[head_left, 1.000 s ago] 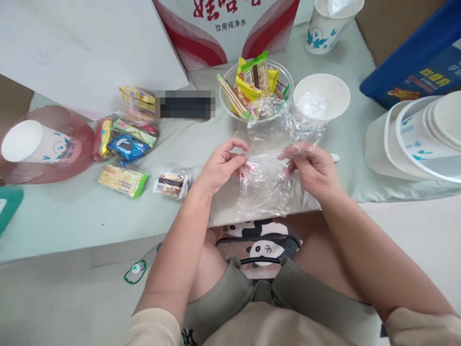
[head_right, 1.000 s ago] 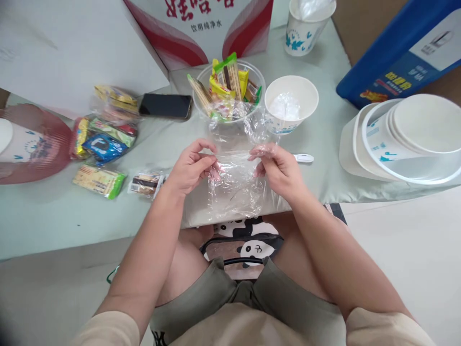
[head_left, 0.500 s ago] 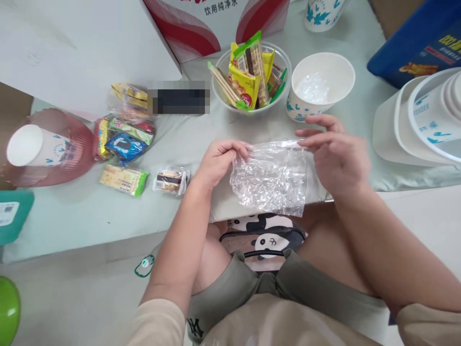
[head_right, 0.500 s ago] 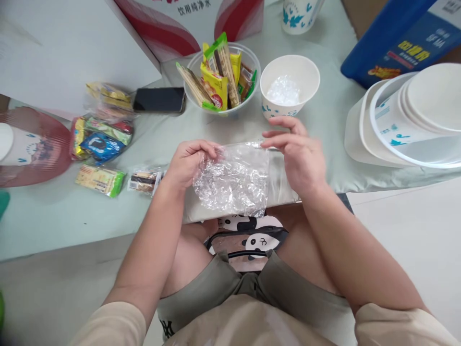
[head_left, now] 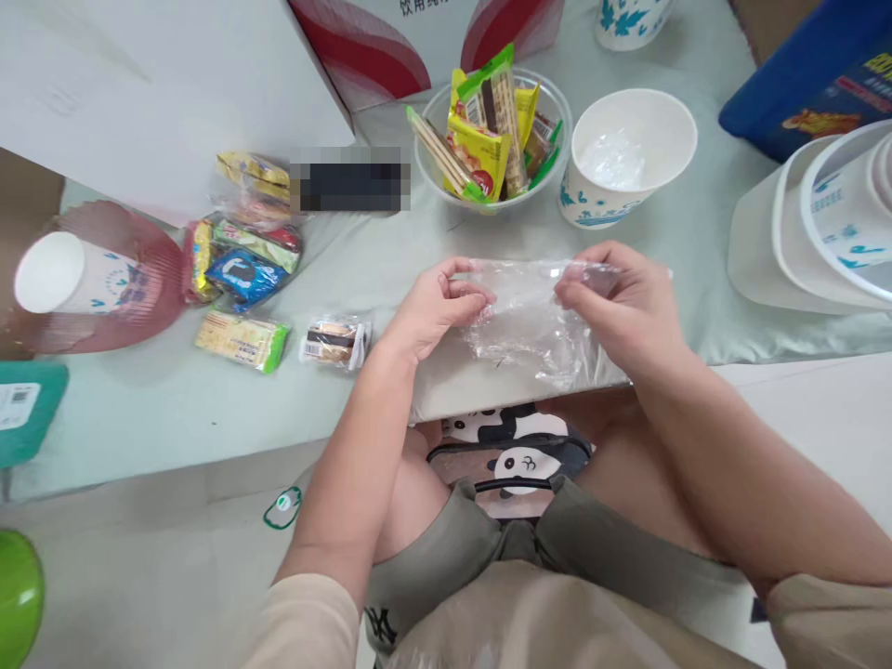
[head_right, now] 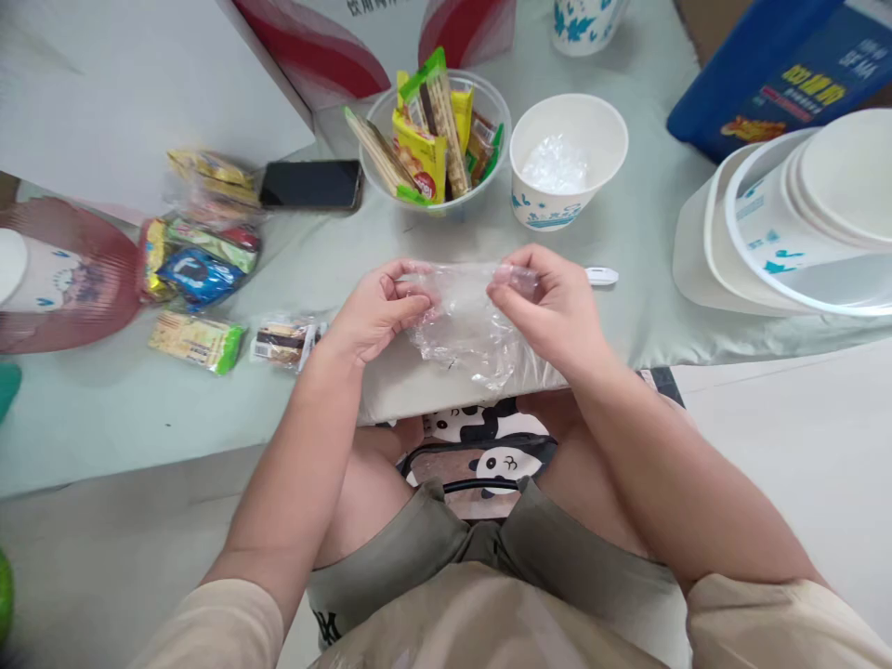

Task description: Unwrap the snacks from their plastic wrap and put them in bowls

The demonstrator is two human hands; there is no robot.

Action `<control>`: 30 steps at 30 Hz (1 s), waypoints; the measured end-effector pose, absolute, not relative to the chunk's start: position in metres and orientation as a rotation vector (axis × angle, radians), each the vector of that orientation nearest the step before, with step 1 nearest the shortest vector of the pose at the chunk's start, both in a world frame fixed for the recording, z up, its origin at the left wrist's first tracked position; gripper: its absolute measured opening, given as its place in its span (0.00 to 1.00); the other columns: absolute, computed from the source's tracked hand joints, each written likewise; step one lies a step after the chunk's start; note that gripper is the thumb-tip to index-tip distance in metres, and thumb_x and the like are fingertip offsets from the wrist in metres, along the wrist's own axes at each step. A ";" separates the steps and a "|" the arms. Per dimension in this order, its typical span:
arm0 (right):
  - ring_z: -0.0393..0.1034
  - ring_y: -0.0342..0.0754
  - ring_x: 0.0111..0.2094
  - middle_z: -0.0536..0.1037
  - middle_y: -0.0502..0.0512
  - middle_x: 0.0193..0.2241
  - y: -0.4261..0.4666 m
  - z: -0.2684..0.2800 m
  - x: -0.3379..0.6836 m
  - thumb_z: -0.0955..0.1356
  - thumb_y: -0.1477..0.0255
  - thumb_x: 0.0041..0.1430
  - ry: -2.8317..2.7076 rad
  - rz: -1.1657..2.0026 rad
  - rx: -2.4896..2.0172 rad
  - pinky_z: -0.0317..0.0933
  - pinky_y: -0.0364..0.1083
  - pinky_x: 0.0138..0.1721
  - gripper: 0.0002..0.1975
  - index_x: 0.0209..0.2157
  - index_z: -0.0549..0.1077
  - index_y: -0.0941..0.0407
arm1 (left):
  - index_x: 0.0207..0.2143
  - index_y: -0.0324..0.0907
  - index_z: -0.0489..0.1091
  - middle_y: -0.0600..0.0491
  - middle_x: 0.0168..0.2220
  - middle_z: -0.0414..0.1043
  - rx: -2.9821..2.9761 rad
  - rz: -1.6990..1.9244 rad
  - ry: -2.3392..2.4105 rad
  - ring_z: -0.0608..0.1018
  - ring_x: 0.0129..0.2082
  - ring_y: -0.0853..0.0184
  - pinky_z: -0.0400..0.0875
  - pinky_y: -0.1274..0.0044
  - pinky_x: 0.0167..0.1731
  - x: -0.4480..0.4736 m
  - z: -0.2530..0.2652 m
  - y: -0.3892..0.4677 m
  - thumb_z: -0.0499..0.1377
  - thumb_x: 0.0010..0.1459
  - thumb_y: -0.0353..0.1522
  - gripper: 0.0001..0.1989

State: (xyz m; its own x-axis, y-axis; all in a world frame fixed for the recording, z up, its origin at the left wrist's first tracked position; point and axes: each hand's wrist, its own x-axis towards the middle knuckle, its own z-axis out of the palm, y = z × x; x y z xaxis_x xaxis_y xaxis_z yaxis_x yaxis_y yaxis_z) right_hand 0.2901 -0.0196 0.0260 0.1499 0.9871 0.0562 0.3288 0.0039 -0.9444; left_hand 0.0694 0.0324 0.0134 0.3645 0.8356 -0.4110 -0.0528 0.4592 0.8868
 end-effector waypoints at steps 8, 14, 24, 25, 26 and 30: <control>0.76 0.47 0.31 0.79 0.51 0.29 -0.017 0.023 0.287 0.75 0.69 0.54 -1.250 1.272 -1.370 0.70 0.48 0.34 0.07 0.32 0.74 0.52 | 0.39 0.42 0.72 0.56 0.31 0.77 0.982 0.792 0.886 0.81 0.32 0.70 0.77 0.78 0.33 0.068 0.015 0.034 0.71 0.49 0.34 0.16; 0.64 0.43 0.19 0.73 0.47 0.20 -0.018 0.027 0.290 0.74 0.68 0.57 -1.226 1.378 -1.441 0.58 0.44 0.21 0.06 0.37 0.76 0.52 | 0.41 0.43 0.74 0.63 0.19 0.67 1.105 0.665 0.968 0.70 0.15 0.75 0.65 0.82 0.18 0.064 0.015 0.032 0.68 0.54 0.35 0.12; 0.68 0.48 0.26 0.76 0.54 0.26 -0.019 0.025 0.298 0.67 0.62 0.55 -1.178 1.393 -1.196 0.64 0.51 0.29 0.10 0.28 0.78 0.52 | 0.27 0.41 0.70 0.55 0.24 0.67 0.965 0.709 0.906 0.71 0.20 0.73 0.67 0.79 0.19 0.060 0.026 0.040 0.59 0.56 0.41 0.13; 0.70 0.50 0.29 0.77 0.55 0.28 -0.019 0.024 0.300 0.65 0.63 0.57 -1.270 1.354 -1.229 0.66 0.52 0.34 0.12 0.27 0.78 0.53 | 0.27 0.41 0.70 0.55 0.24 0.67 0.988 0.709 0.923 0.70 0.21 0.73 0.66 0.79 0.19 0.060 0.025 0.041 0.60 0.56 0.42 0.13; 0.72 0.52 0.33 0.78 0.56 0.30 -0.019 0.023 0.301 0.64 0.64 0.58 -1.363 1.295 -1.272 0.67 0.54 0.39 0.14 0.26 0.78 0.53 | 0.28 0.41 0.70 0.56 0.25 0.67 1.030 0.720 0.951 0.69 0.21 0.74 0.65 0.80 0.20 0.059 0.024 0.041 0.62 0.53 0.40 0.11; 0.74 0.56 0.49 0.79 0.58 0.43 -0.020 0.024 0.301 0.70 0.65 0.56 -1.480 0.892 -1.428 0.65 0.58 0.56 0.08 0.26 0.76 0.53 | 0.32 0.42 0.70 0.59 0.29 0.68 1.227 0.746 1.013 0.68 0.24 0.76 0.66 0.81 0.25 0.057 0.022 0.039 0.67 0.42 0.29 0.13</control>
State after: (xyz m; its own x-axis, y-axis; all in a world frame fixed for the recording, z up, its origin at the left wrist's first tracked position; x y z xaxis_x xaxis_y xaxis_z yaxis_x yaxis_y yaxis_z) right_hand 0.3008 -0.0204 0.0243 0.0364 0.9937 0.1061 0.3700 0.0852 -0.9251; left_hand 0.0568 0.0389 0.0220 0.3922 0.8944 -0.2149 0.0599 0.2083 0.9762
